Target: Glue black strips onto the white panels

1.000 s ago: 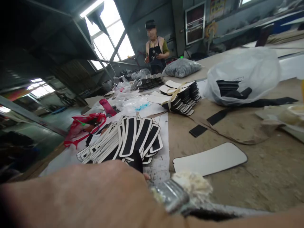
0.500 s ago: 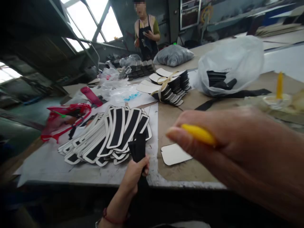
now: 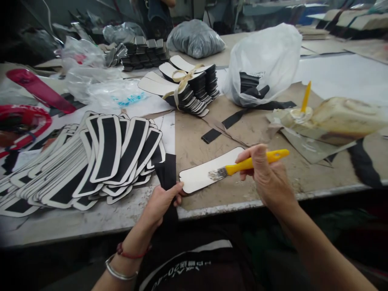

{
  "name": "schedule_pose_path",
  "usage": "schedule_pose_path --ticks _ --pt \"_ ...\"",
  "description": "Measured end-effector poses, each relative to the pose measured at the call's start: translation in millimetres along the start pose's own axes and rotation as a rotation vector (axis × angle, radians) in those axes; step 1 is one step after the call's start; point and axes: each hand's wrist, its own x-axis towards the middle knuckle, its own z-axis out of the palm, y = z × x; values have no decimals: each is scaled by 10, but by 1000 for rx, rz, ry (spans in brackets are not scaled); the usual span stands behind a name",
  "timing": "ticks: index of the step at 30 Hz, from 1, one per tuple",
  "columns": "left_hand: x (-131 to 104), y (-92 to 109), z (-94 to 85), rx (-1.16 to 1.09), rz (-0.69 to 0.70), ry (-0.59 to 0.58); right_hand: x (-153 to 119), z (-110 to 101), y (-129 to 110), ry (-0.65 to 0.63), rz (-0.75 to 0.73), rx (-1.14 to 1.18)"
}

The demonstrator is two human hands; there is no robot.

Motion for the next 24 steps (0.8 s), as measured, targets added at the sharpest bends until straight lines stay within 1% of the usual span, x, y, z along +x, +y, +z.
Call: schedule_pose_path --ticks 2,4,8,11,13,16,20,24 --pt "28 -26 5 5 -3 -16 -6 149 84 -95 4 128" --pt "48 -52 0 -1 -8 -34 -15 297 164 -167 27 154" --pt "63 -97 -14 -10 -19 -47 -39 527 299 -216 62 118" --pt "59 -119 -20 -11 -18 -31 -38 592 307 -228 62 42" --pt "56 -127 -23 -11 -12 -21 -21 576 271 -208 34 -73" --pt "58 -136 -29 -4 -7 -8 26 485 245 -142 -40 -240" --pt "66 -154 -34 23 -9 -4 110 281 355 6 -143 -361" --pt "62 -172 -34 41 4 -2 186 38 458 109 -266 -542"
